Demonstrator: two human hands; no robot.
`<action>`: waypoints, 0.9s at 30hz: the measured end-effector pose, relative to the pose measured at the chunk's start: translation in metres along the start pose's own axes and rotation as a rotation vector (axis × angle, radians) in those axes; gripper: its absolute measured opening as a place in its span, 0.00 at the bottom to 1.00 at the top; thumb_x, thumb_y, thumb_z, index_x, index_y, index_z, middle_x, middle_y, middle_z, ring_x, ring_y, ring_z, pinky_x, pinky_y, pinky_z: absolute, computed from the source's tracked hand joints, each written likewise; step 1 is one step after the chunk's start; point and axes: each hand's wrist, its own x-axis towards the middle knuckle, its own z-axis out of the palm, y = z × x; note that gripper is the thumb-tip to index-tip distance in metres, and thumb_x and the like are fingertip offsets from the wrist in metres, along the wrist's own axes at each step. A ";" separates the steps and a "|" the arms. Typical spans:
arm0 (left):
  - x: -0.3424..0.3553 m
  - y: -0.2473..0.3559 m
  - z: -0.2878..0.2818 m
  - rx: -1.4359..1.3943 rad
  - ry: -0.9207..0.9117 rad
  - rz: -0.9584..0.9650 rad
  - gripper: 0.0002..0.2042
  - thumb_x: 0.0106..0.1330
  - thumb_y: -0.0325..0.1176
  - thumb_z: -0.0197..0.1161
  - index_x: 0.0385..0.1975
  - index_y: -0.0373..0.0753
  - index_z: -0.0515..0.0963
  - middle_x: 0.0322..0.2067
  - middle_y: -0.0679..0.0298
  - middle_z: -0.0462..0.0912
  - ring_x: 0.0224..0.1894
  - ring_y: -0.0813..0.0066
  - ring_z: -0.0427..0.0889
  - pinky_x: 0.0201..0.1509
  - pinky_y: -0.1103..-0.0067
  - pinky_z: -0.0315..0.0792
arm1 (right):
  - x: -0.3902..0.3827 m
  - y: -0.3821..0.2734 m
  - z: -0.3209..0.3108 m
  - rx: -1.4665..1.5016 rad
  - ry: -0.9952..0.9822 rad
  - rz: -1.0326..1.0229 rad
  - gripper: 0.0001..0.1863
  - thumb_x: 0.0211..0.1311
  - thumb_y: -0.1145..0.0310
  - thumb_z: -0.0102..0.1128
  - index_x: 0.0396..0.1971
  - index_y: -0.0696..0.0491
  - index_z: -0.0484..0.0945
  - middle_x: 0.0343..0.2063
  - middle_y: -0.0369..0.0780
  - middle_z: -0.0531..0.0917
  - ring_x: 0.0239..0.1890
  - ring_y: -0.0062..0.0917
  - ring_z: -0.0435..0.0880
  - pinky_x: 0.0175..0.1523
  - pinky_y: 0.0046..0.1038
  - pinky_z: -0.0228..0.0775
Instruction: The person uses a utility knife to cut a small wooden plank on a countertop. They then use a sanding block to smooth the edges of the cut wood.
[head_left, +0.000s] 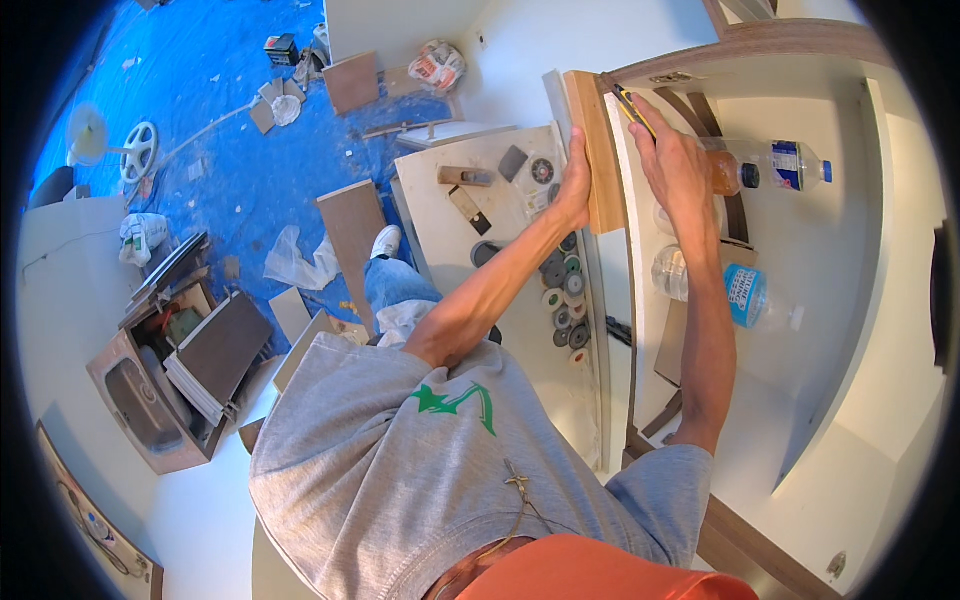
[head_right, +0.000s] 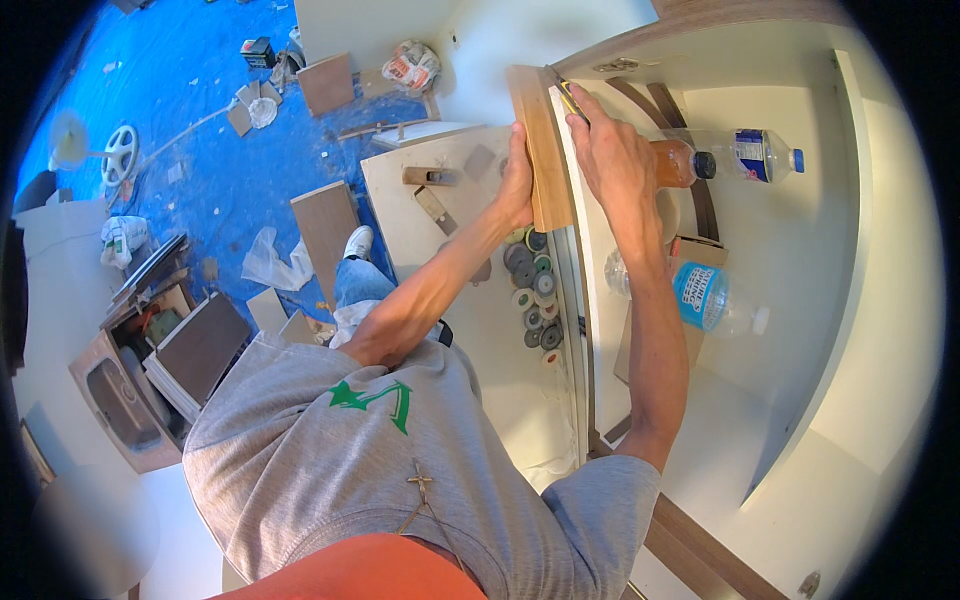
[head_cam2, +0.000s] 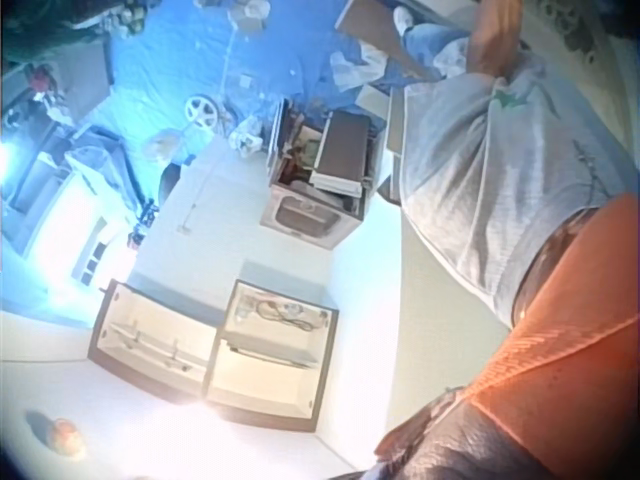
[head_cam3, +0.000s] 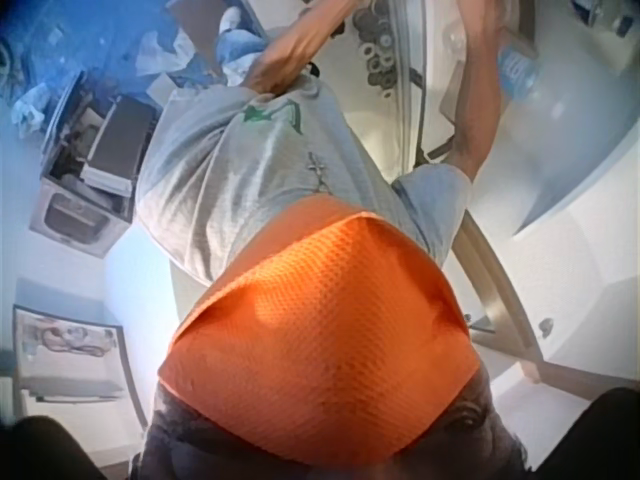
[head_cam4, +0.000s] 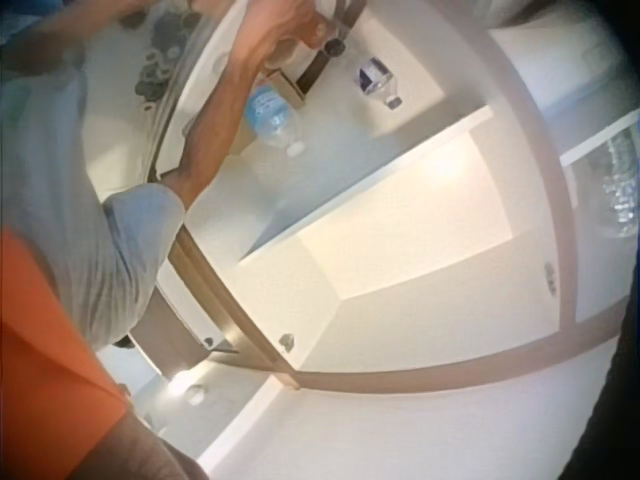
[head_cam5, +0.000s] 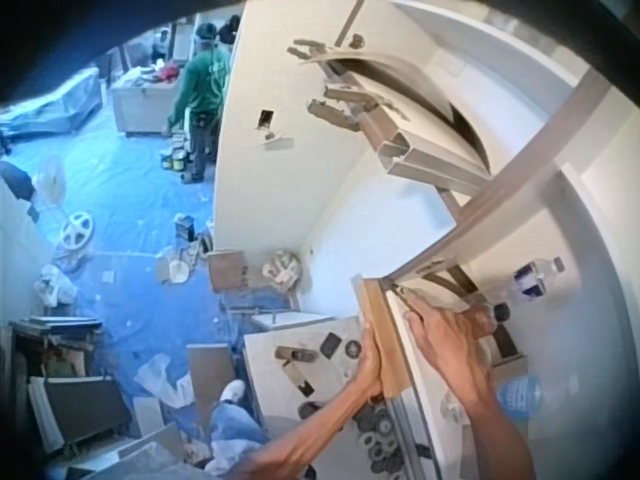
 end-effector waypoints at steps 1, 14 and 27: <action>-0.001 0.000 0.001 0.007 0.005 0.008 0.40 0.74 0.71 0.27 0.72 0.44 0.60 0.60 0.56 0.76 0.60 0.65 0.80 0.62 0.65 0.80 | 0.000 0.000 0.001 0.001 0.011 -0.015 0.22 0.75 0.56 0.52 0.65 0.44 0.75 0.27 0.55 0.84 0.33 0.53 0.84 0.38 0.48 0.73; -0.001 -0.001 -0.002 0.024 0.002 0.005 0.40 0.73 0.71 0.30 0.71 0.45 0.61 0.62 0.57 0.75 0.62 0.61 0.78 0.65 0.61 0.77 | 0.002 -0.002 -0.004 -0.013 -0.069 0.041 0.22 0.75 0.56 0.50 0.64 0.44 0.75 0.32 0.53 0.86 0.37 0.51 0.86 0.43 0.49 0.76; 0.000 -0.003 -0.001 -0.014 -0.011 0.046 0.38 0.74 0.70 0.31 0.70 0.45 0.62 0.60 0.58 0.76 0.60 0.65 0.80 0.63 0.63 0.78 | 0.004 -0.002 -0.006 0.017 -0.114 0.066 0.22 0.76 0.55 0.49 0.64 0.43 0.75 0.35 0.52 0.87 0.39 0.52 0.85 0.45 0.50 0.76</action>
